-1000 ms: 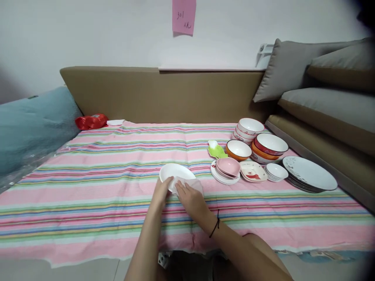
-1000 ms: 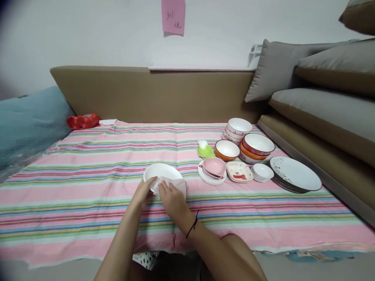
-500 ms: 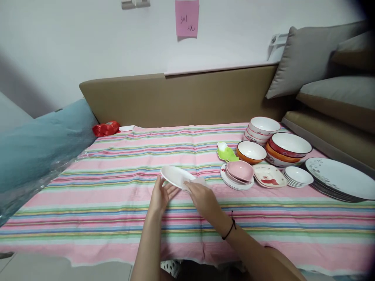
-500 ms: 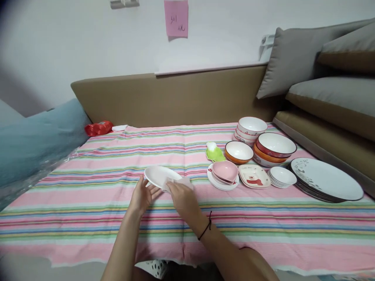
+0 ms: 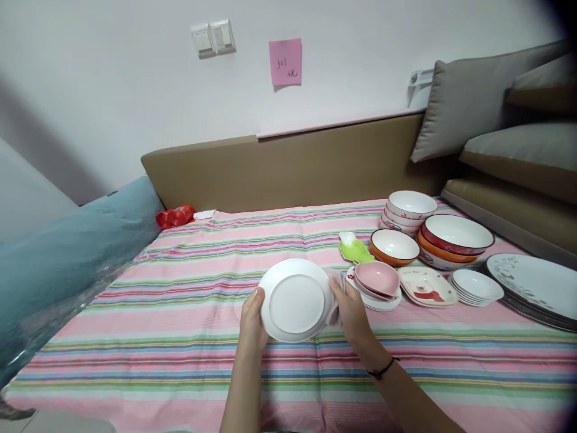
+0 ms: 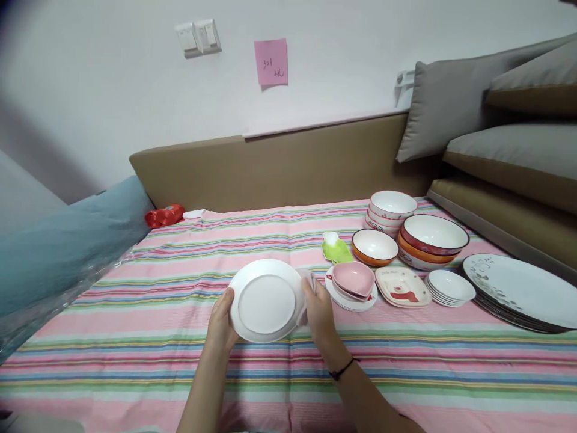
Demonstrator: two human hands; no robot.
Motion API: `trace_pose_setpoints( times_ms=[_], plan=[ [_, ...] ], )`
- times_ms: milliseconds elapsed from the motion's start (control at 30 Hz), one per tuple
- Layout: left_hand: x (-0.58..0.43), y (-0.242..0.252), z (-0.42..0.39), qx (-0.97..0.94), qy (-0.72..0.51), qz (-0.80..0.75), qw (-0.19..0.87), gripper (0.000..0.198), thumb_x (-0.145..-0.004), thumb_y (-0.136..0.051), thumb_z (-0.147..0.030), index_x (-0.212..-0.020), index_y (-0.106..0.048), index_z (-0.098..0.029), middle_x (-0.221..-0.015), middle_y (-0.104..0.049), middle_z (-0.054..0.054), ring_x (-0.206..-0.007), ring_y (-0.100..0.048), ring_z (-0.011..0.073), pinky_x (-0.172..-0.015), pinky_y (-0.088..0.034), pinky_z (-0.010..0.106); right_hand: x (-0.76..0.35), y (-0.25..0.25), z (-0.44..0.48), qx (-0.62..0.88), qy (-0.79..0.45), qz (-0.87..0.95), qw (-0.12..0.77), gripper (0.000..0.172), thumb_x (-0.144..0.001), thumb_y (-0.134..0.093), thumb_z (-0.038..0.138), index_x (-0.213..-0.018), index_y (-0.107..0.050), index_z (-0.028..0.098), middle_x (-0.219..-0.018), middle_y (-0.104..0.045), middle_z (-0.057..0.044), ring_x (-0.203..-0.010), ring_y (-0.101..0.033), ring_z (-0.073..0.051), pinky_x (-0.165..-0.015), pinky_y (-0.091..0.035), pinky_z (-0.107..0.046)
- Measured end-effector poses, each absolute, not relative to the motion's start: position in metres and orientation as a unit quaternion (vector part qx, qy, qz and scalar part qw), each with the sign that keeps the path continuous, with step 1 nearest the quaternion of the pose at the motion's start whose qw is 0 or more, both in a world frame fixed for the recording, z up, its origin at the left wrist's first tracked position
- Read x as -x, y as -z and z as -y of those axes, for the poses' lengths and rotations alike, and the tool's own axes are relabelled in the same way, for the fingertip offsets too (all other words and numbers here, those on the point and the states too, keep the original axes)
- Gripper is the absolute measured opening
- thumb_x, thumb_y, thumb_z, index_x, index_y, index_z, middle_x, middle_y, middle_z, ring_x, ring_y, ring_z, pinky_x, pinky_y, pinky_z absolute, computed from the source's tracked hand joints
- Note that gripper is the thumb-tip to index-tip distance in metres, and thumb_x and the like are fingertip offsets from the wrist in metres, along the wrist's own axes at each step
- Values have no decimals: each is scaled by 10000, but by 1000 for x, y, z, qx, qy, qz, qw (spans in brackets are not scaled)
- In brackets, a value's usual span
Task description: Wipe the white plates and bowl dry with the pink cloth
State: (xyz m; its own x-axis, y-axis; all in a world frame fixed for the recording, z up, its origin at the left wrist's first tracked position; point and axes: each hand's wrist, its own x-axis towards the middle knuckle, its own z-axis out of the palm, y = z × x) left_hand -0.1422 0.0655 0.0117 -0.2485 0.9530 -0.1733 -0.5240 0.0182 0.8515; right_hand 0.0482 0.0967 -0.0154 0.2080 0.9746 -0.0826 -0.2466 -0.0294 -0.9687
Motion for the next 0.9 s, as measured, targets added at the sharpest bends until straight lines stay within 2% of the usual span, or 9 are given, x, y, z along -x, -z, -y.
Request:
trace_pose_setpoints(
  times_ms=[67, 167, 233, 333, 400, 533, 667, 800, 900],
  plan=[
    [139, -9, -63, -233, -668, -444, 550, 607, -608, -851, -541, -1032, -739, -120, -990, -767, 145, -961, -715, 343, -839, -580, 413, -49, 7, -97, 490, -425, 435, 624, 501, -901, -545, 541, -1160, -680, 134, -1181, -709, -142, -1158, -631, -322, -989, -508, -483],
    [131, -6, -60, -226, -671, -454, 542, 628, -608, -831, -581, -1017, -740, -114, -945, -768, 146, -975, -710, 353, -831, -577, 415, -44, -4, -96, 413, -273, 627, 601, 417, -972, -437, 359, -1299, -636, 195, -1459, -532, -118, -1418, -405, -302, -1149, -354, -525],
    [125, -4, -59, -230, -664, -459, 544, 607, -630, -813, -586, -1007, -741, -116, -911, -767, 136, -986, -707, 349, -821, -574, 407, -38, -9, -91, 355, -168, 752, 530, 474, -960, -386, 233, -1402, -556, 211, -1530, -448, -84, -1481, -291, -278, -1187, -291, -539],
    [120, -3, -60, -248, -667, -448, 541, 546, -662, -786, -586, -961, -745, -131, -907, -762, 113, -994, -701, 325, -822, -564, 392, -32, -10, -83, 279, -71, 839, 462, 665, -884, -334, 90, -1545, -332, 163, -1545, -427, -88, -1480, -294, -231, -1183, -320, -486],
    [120, -2, -62, -267, -668, -445, 534, 508, -670, -779, -584, -914, -743, -139, -895, -755, 101, -986, -694, 313, -817, -559, 385, -31, -9, -80, 271, -48, 850, 450, 721, -847, -365, 90, -1561, -281, 145, -1542, -428, -102, -1450, -347, -235, -1156, -359, -462],
    [118, -1, -63, -289, -652, -455, 533, 499, -654, -785, -591, -867, -738, -142, -855, -744, 93, -957, -682, 300, -779, -556, 362, -28, -3, -80, 331, -2, 839, 431, 658, -865, -472, 248, -1513, -385, 169, -1551, -400, -132, -1398, -388, -329, -1134, -331, -542],
    [109, -4, -59, -272, -656, -450, 541, 564, -608, -795, -642, -857, -730, -140, -830, -737, 84, -914, -685, 300, -746, -547, 353, -30, 8, -92, 352, -35, 813, 462, 616, -947, -338, 289, -1551, -295, 172, -1589, -335, -118, -1485, -237, -325, -1192, -197, -592],
    [103, -4, -55, -277, -644, -461, 545, 542, -620, -778, -646, -809, -720, -141, -727, -709, 67, -840, -682, 291, -670, -528, 327, -32, 13, -99, 426, -96, 737, 516, 634, -965, -247, 227, -1592, -159, 201, -1634, -240, -89, -1521, -141, -290, -1205, -181, -593],
    [99, 0, -56, -295, -637, -469, 536, 407, -618, -802, -536, -709, -695, -154, -686, -698, 50, -793, -664, 261, -644, -509, 295, -24, 6, -89, 356, -59, 816, 452, 684, -914, -330, 250, -1587, -213, 214, -1635, -244, -65, -1522, -109, -329, -1207, -108, -621]
  ],
)
